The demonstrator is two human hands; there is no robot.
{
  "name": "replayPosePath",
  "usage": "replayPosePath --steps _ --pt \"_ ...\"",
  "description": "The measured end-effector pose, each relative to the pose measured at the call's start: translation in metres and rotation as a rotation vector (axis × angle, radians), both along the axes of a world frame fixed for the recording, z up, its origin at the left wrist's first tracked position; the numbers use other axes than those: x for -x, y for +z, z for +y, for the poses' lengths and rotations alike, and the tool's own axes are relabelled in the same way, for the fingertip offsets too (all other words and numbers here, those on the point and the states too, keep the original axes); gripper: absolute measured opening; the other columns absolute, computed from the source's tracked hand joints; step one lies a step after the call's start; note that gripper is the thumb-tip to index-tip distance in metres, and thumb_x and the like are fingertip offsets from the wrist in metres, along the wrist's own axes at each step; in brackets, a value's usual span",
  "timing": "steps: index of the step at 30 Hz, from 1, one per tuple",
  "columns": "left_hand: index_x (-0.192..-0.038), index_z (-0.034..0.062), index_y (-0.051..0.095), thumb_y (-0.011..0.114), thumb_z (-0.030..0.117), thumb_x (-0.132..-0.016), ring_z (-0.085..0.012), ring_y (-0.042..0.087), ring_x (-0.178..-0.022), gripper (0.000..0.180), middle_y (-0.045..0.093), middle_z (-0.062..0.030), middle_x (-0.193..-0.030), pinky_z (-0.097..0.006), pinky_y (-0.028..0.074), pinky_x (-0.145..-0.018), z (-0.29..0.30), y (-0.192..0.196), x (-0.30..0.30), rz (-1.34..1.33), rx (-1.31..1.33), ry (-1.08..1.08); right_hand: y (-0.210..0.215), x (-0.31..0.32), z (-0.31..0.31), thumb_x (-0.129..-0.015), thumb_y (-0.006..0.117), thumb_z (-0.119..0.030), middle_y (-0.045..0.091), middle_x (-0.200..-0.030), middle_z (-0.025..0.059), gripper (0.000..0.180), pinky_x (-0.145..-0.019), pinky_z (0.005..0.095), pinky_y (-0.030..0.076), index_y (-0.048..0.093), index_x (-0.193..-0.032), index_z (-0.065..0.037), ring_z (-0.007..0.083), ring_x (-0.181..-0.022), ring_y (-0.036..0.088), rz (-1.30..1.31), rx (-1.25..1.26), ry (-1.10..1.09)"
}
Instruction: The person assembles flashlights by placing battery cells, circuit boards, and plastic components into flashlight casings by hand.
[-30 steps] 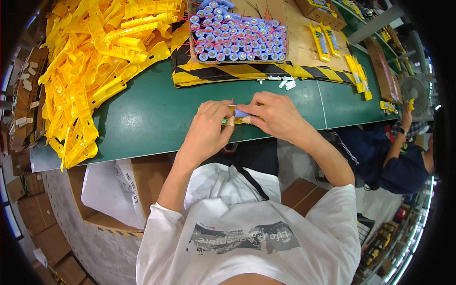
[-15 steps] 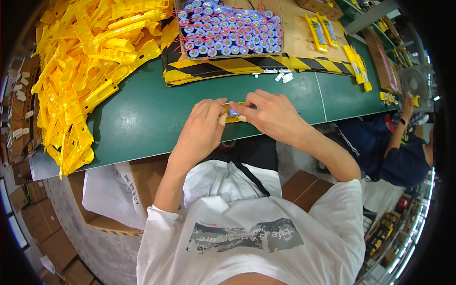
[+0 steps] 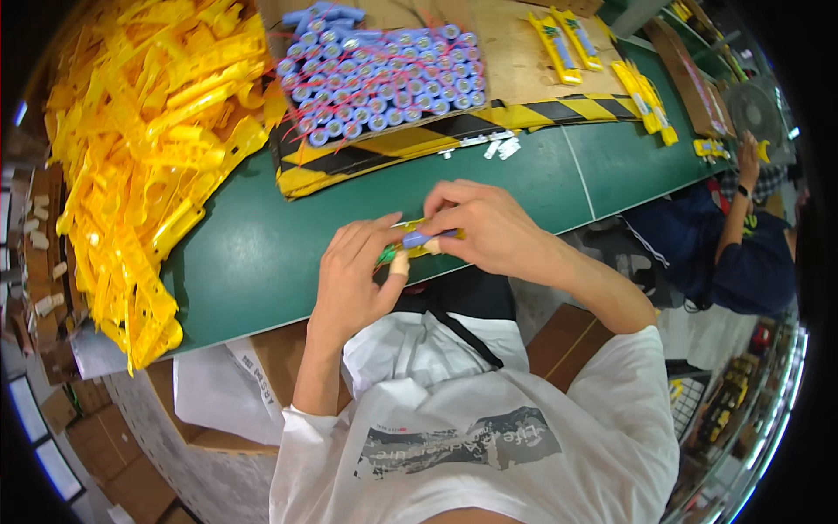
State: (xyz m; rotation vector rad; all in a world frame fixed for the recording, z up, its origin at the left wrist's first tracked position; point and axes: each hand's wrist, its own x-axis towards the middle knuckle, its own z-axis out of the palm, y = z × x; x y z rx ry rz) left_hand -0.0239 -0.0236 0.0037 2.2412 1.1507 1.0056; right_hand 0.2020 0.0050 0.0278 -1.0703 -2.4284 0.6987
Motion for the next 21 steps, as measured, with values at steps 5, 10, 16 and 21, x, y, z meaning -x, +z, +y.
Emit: replayPosePath --steps 5,10,16,21 --pt "-0.093 0.0042 0.070 0.077 0.009 -0.078 -0.0281 0.066 -0.090 0.017 0.072 -0.0089 -0.107 -0.038 0.049 -0.079 0.003 -0.006 -0.004 0.044 0.012 0.044 0.004 -0.016 0.005 -0.079 0.075 -0.017 0.069 -0.101 0.0081 0.028 -0.082 0.0379 0.053 0.074 -0.106 -0.009 0.0294 -0.094 0.066 0.145 0.250 -0.013" --pt "-0.093 0.0032 0.070 0.077 0.006 -0.078 -0.0292 0.065 -0.090 0.017 0.072 -0.0097 -0.107 -0.038 0.049 -0.079 0.001 -0.003 -0.004 0.062 0.068 0.053 -0.028 -0.091 0.017 -0.082 0.075 -0.020 0.069 -0.108 0.0088 0.026 -0.085 0.0365 0.053 0.074 -0.105 -0.008 0.0263 -0.102 0.065 0.257 -0.127 -0.588" --pt "-0.092 0.0034 0.069 0.075 0.006 -0.080 -0.0293 0.065 -0.092 0.014 0.072 -0.0104 -0.105 -0.039 0.049 -0.080 0.008 0.004 0.011 0.102 0.065 0.137 -0.037 -0.096 -0.012 -0.080 0.076 -0.029 0.065 -0.118 0.0061 0.032 -0.094 0.0417 0.049 0.073 -0.104 -0.009 0.0279 -0.115 0.058 -0.080 -0.445 -0.416" --pt "-0.093 0.0027 0.067 0.074 0.009 -0.081 -0.0306 0.064 -0.092 0.015 0.071 -0.0110 -0.107 -0.039 0.049 -0.082 0.011 -0.002 0.010 0.082 0.073 0.130 -0.036 -0.095 -0.024 -0.077 0.077 -0.034 0.062 -0.127 0.0073 0.052 -0.101 0.0439 0.044 0.065 -0.121 -0.010 0.0299 -0.119 0.056 -0.097 -0.375 -0.406"
